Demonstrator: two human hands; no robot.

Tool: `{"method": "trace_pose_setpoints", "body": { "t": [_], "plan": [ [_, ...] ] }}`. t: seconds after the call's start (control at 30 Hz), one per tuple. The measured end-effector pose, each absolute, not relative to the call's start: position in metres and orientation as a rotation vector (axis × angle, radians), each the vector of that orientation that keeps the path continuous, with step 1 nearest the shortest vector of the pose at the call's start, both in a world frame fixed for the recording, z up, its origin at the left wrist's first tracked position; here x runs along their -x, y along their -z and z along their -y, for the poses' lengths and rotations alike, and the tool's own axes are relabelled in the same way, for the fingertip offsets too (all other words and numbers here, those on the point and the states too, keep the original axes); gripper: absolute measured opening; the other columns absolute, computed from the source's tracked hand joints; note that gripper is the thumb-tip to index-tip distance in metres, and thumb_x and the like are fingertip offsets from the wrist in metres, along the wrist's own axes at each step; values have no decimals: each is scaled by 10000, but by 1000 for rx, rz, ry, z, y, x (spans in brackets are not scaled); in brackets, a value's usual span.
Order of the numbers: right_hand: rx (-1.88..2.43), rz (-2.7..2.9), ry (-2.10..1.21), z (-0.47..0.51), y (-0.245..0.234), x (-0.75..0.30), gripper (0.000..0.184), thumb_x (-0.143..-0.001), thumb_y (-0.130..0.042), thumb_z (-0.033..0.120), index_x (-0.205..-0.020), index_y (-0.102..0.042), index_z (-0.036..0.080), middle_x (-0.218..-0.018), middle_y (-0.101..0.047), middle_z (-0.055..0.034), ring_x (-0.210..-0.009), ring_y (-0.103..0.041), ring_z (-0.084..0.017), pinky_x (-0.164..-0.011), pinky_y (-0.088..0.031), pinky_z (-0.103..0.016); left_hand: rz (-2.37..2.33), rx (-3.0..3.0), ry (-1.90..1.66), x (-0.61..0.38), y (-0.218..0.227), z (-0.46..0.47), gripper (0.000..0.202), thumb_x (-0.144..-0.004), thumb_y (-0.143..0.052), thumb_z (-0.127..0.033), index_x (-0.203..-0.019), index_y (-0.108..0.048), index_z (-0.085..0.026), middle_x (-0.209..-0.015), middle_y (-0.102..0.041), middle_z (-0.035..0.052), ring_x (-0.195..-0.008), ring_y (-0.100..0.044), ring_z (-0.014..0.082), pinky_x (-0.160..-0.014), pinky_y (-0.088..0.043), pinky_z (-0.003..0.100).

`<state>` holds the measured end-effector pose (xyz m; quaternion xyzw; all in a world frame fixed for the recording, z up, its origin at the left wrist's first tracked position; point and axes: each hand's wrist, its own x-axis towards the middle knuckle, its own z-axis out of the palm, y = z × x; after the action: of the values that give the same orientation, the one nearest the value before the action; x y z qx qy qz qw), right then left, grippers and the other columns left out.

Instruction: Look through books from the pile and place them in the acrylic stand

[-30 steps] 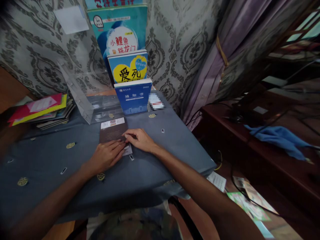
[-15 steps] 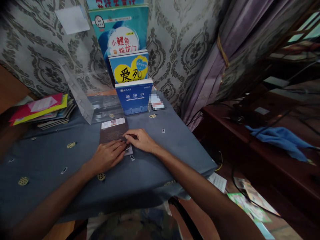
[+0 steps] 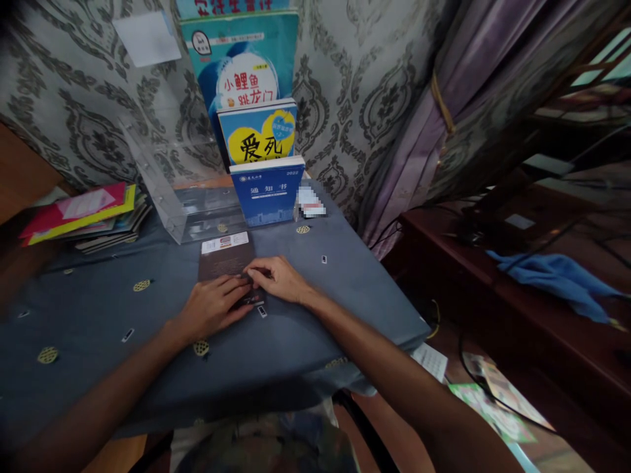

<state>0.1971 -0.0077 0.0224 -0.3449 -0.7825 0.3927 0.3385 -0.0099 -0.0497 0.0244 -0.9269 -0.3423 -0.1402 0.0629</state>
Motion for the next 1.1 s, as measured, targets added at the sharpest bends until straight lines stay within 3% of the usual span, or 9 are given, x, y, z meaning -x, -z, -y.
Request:
{"method": "trace_pose_setpoints", "body": {
  "t": [0.13,0.27,0.5,0.63,0.77,1.1],
  "plan": [
    [930,2057,-970,7,-20,-197,262,-943,-497,301,-971,-725,173,-698,-709,-8,-645,-649,-143,-636,-491,-250,1142,2819,461,17,-29,41,311,-1015,-441,-363,-1112,-689,-203,-1111,-722,79,-984,-662,212,-786,-567,345],
    [938,2084,-859,6,-15,-197,251,-932,-503,275,-986,-729,182,-791,-733,-32,-736,-667,-164,-697,-496,-279,1362,2699,470,30,-28,25,273,-1000,-458,-295,-1120,-683,-196,-1150,-717,79,-1056,-642,228,-813,-560,350],
    [976,2123,-604,-4,-6,-194,238,-942,-506,234,-1017,-729,201,-961,-742,-72,-943,-656,-220,-867,-508,-373,1752,2436,585,71,-12,-13,350,-979,-454,-315,-1222,-612,-120,-1284,-642,153,-1197,-592,278,-1019,-489,434],
    [1066,2193,-484,-24,-3,-185,239,-922,-528,197,-1079,-707,184,-1149,-708,-111,-1113,-623,-256,-1002,-472,-441,1761,2446,649,83,-5,-25,364,-975,-443,-335,-1227,-611,-132,-1301,-643,142,-1241,-579,278,-1053,-471,445],
    [1149,2227,-467,-41,4,-171,304,-897,-556,172,-1177,-674,153,-1323,-624,-148,-1234,-583,-256,-1075,-447,-431,1729,2440,684,84,-2,-29,367,-967,-443,-346,-1197,-637,-135,-1304,-645,148,-1253,-579,282,-1059,-474,460],
    [1205,2176,-403,-43,14,-163,360,-926,-501,182,-1247,-656,132,-1383,-593,-159,-1288,-559,-263,-1118,-426,-428,1613,2482,677,83,3,-41,328,-908,-474,-253,-1150,-678,-164,-1245,-680,115,-1172,-622,268,-1057,-487,444]
  ]
}}
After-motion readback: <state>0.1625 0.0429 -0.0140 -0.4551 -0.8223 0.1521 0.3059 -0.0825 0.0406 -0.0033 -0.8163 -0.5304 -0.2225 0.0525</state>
